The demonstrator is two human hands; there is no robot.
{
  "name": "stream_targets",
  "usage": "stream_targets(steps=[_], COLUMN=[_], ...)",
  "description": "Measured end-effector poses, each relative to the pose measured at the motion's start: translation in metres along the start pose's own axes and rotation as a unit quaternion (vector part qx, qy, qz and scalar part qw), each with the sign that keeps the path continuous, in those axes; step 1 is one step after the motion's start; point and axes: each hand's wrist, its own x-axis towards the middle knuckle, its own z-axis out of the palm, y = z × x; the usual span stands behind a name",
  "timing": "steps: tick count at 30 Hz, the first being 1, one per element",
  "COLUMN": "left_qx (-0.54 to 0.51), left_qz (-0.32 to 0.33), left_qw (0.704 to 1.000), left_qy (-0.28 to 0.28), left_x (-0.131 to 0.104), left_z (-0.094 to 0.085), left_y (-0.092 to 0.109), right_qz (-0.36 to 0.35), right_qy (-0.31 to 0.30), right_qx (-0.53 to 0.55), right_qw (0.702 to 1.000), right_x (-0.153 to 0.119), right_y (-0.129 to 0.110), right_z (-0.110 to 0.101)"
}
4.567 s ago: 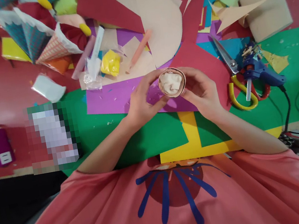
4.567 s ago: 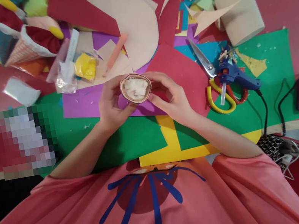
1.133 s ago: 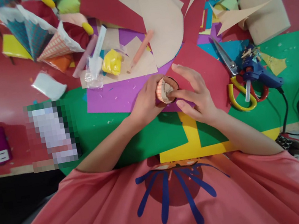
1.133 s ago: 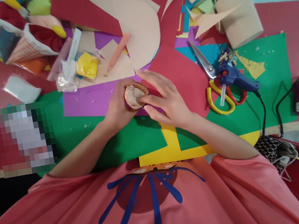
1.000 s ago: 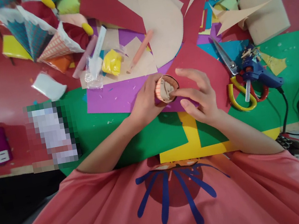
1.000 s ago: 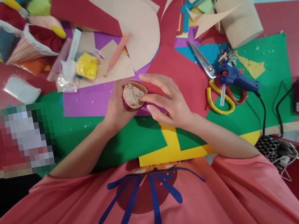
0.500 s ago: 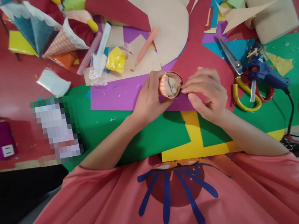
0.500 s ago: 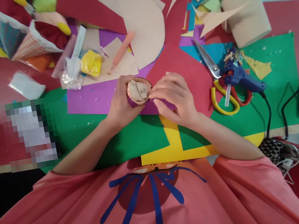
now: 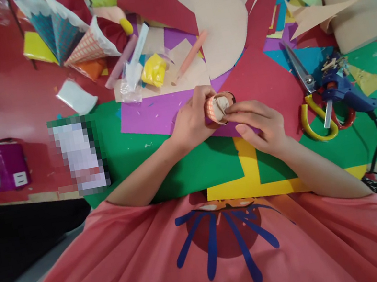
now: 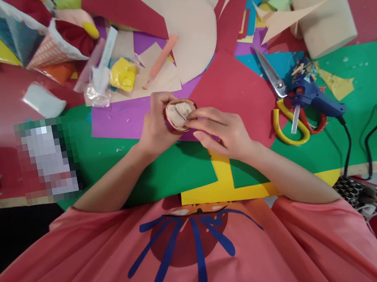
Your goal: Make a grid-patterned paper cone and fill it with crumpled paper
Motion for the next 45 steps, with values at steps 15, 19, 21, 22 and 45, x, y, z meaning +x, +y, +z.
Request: stream_targets(steps=[15,19,21,22,45], left_qx=[0.071,0.065,0.064,0.061,-0.191], left_qz=[0.097,0.079,0.059,0.053,0.029], left_qw=[0.993,0.994,0.996,0.997,0.976], left_qy=[0.008,0.021,0.016,0.011,-0.105], left_x=[0.01,0.008,0.006,0.005,0.006], left_z=[-0.005,-0.005,-0.004,-0.003,-0.004], left_y=[0.006,0.007,0.005,0.003,0.014], right_qz=[0.049,0.031,0.017,0.016,0.183], right_qy=[-0.019,0.004,0.004,-0.003,-0.022], right_qx=[-0.01,-0.019,-0.04,-0.051,0.204], right_qw=[0.999,0.999,0.999,0.999,0.962], right_x=[-0.002,-0.002,-0.002,-0.002,0.001], right_y=[0.001,0.002,0.001,0.001,0.006], right_z=[0.002,0.002,0.003,0.004,0.01])
